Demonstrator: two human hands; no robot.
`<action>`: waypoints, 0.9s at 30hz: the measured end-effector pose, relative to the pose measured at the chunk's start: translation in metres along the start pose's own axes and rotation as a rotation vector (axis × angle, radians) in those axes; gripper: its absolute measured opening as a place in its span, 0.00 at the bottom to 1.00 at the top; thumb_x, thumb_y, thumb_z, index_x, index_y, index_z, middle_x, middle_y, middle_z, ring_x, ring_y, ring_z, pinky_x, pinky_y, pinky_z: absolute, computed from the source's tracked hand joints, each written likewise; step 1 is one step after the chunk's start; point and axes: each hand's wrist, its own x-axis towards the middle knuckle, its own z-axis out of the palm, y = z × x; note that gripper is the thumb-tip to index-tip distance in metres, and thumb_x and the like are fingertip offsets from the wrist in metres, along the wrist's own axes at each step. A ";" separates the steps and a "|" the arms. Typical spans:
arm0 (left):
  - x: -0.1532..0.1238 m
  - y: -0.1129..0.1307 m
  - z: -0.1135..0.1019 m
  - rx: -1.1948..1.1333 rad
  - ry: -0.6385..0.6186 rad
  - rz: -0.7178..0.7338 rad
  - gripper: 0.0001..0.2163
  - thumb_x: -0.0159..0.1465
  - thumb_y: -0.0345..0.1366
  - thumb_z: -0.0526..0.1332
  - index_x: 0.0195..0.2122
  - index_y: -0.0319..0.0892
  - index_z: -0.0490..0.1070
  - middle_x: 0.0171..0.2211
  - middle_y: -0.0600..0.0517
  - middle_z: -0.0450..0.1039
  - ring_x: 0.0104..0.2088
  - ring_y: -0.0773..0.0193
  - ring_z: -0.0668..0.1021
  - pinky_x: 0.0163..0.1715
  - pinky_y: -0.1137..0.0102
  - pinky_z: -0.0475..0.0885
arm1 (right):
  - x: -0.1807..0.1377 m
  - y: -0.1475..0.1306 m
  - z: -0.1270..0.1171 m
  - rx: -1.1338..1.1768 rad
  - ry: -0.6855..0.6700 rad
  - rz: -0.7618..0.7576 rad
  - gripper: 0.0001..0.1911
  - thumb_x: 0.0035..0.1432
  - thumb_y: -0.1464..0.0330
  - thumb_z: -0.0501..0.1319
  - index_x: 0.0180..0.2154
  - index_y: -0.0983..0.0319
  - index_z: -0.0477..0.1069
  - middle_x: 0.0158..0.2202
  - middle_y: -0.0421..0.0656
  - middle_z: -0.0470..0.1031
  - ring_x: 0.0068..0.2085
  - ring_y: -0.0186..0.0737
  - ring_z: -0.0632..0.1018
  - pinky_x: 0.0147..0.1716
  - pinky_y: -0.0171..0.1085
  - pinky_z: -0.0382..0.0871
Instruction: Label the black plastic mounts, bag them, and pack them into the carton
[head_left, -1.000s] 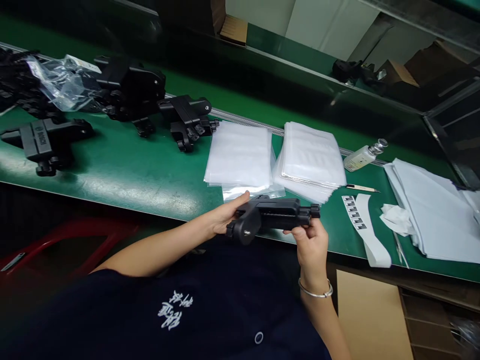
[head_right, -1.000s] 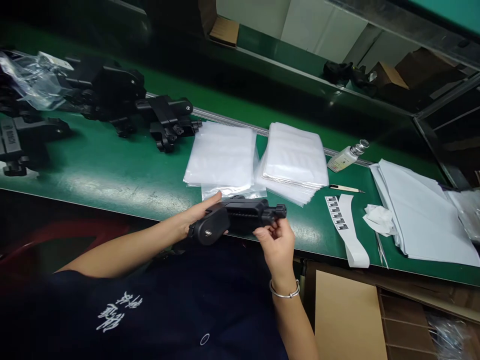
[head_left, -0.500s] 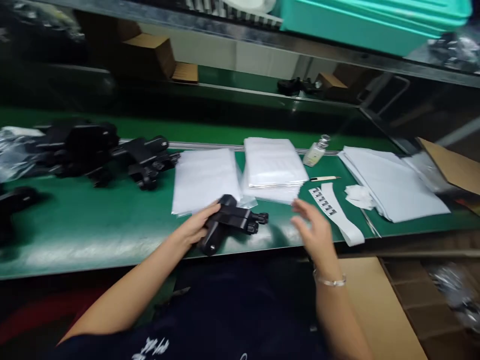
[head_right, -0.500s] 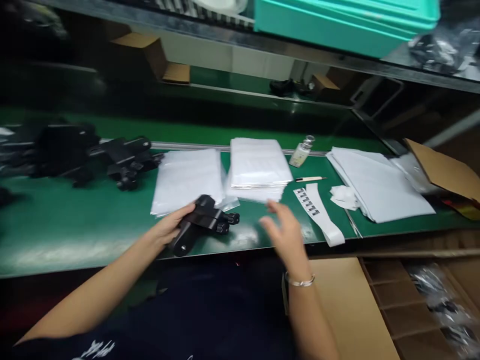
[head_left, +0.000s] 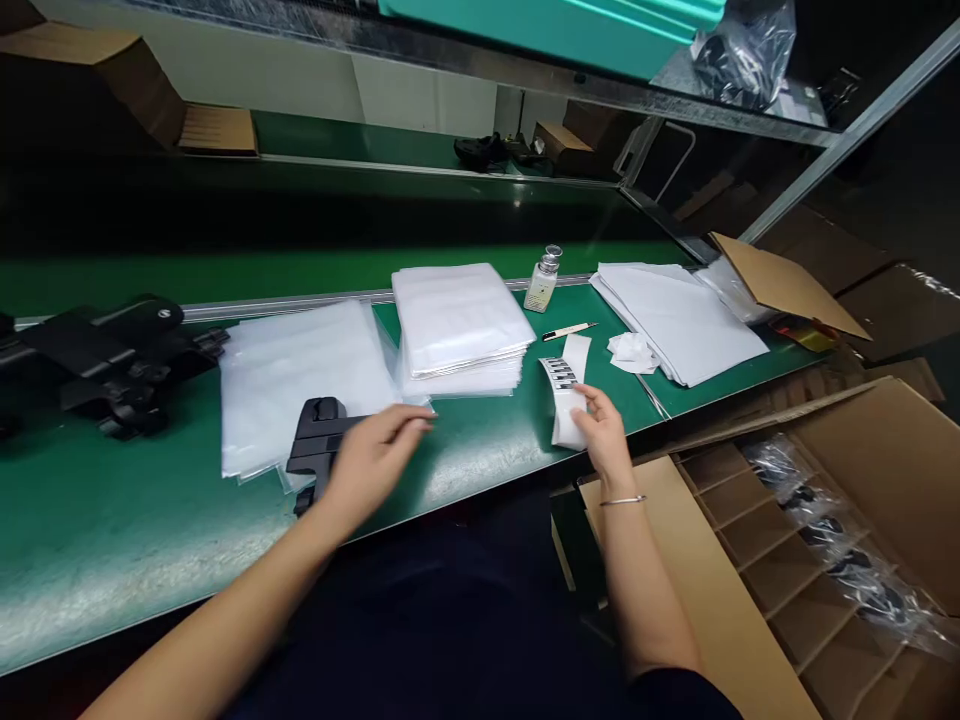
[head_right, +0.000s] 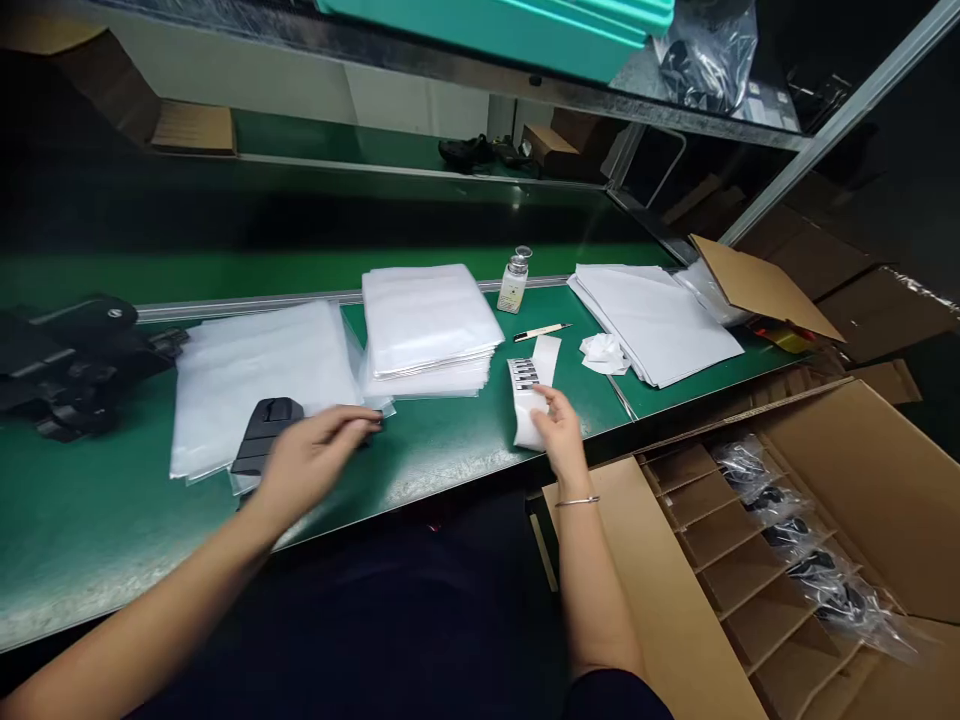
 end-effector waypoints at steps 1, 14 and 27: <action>0.008 0.009 0.021 -0.085 -0.138 -0.003 0.14 0.65 0.45 0.56 0.46 0.46 0.75 0.44 0.49 0.79 0.47 0.53 0.79 0.51 0.58 0.72 | -0.007 0.001 0.011 0.117 -0.017 -0.021 0.24 0.52 0.63 0.63 0.52 0.59 0.69 0.55 0.48 0.75 0.51 0.45 0.77 0.47 0.42 0.73; 0.061 0.021 0.148 -0.641 -0.316 -0.069 0.09 0.57 0.34 0.65 0.39 0.41 0.73 0.25 0.55 0.72 0.25 0.68 0.73 0.28 0.74 0.67 | -0.028 0.013 0.031 0.015 0.136 -0.112 0.19 0.58 0.58 0.62 0.48 0.60 0.71 0.43 0.47 0.76 0.44 0.42 0.77 0.45 0.42 0.73; 0.063 0.032 0.151 -0.358 -0.340 0.071 0.09 0.60 0.39 0.60 0.38 0.41 0.74 0.23 0.56 0.66 0.24 0.68 0.67 0.26 0.73 0.60 | -0.027 0.010 0.024 -0.263 0.231 -0.367 0.08 0.60 0.62 0.61 0.38 0.59 0.73 0.39 0.45 0.75 0.43 0.42 0.76 0.46 0.45 0.72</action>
